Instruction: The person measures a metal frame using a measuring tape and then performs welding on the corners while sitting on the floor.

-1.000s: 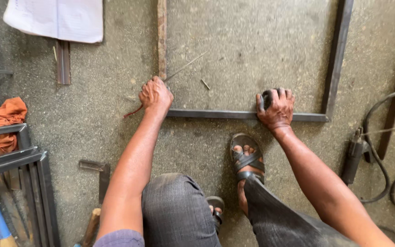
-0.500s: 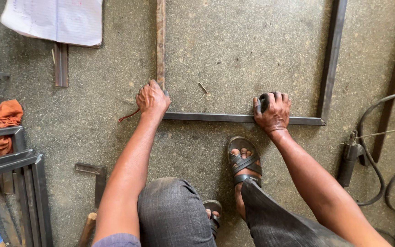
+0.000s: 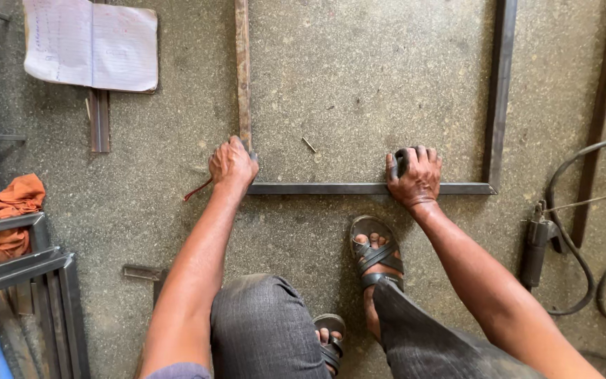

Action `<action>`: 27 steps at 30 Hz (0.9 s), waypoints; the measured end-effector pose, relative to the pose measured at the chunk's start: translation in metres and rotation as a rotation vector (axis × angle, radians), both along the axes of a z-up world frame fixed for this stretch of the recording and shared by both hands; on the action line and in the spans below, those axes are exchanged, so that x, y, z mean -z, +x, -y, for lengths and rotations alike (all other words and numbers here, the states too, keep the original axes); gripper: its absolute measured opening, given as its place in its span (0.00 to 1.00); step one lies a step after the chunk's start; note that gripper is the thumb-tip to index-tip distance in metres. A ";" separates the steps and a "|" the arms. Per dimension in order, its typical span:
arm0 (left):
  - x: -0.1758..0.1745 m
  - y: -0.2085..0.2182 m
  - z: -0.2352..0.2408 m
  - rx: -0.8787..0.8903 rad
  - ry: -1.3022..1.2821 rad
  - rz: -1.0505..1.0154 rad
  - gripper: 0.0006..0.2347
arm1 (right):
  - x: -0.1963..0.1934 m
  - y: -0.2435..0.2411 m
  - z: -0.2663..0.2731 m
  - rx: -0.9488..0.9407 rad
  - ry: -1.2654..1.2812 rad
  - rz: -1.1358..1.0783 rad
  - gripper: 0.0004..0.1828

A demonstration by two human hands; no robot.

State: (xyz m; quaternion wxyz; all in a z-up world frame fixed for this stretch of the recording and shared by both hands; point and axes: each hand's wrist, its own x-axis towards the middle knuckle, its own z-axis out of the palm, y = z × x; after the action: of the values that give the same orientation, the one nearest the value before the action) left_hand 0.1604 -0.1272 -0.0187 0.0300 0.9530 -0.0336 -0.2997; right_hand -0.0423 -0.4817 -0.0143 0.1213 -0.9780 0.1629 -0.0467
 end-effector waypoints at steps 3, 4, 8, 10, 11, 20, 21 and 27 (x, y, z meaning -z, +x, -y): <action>0.001 0.013 0.004 -0.001 0.028 -0.057 0.15 | 0.004 -0.008 0.004 -0.036 0.004 0.027 0.17; 0.001 0.016 0.005 0.011 0.037 -0.054 0.15 | 0.005 -0.009 0.007 -0.056 0.006 0.053 0.17; -0.003 0.023 0.007 -0.059 0.062 -0.196 0.15 | 0.005 -0.030 0.024 -0.062 -0.080 0.018 0.18; -0.011 0.026 0.014 -0.009 0.067 -0.135 0.18 | 0.002 -0.037 0.034 -0.040 -0.082 0.060 0.18; -0.017 0.029 0.014 0.011 0.074 -0.100 0.19 | 0.002 -0.036 0.038 -0.035 -0.073 0.055 0.18; -0.021 0.059 0.035 -0.031 0.109 -0.225 0.32 | 0.011 -0.040 0.051 -0.002 -0.101 -0.054 0.21; -0.016 0.060 0.035 -0.018 0.124 -0.202 0.29 | 0.013 -0.040 0.053 -0.004 -0.103 -0.086 0.22; 0.018 0.064 0.025 0.003 0.136 -0.103 0.19 | 0.023 -0.042 0.056 0.007 -0.130 -0.128 0.26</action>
State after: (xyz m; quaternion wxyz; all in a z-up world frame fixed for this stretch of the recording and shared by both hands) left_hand 0.2240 -0.1524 -0.0371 -0.0333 0.9360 -0.0130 -0.3501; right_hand -0.0844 -0.5379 -0.0372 0.0467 -0.9842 0.1705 0.0049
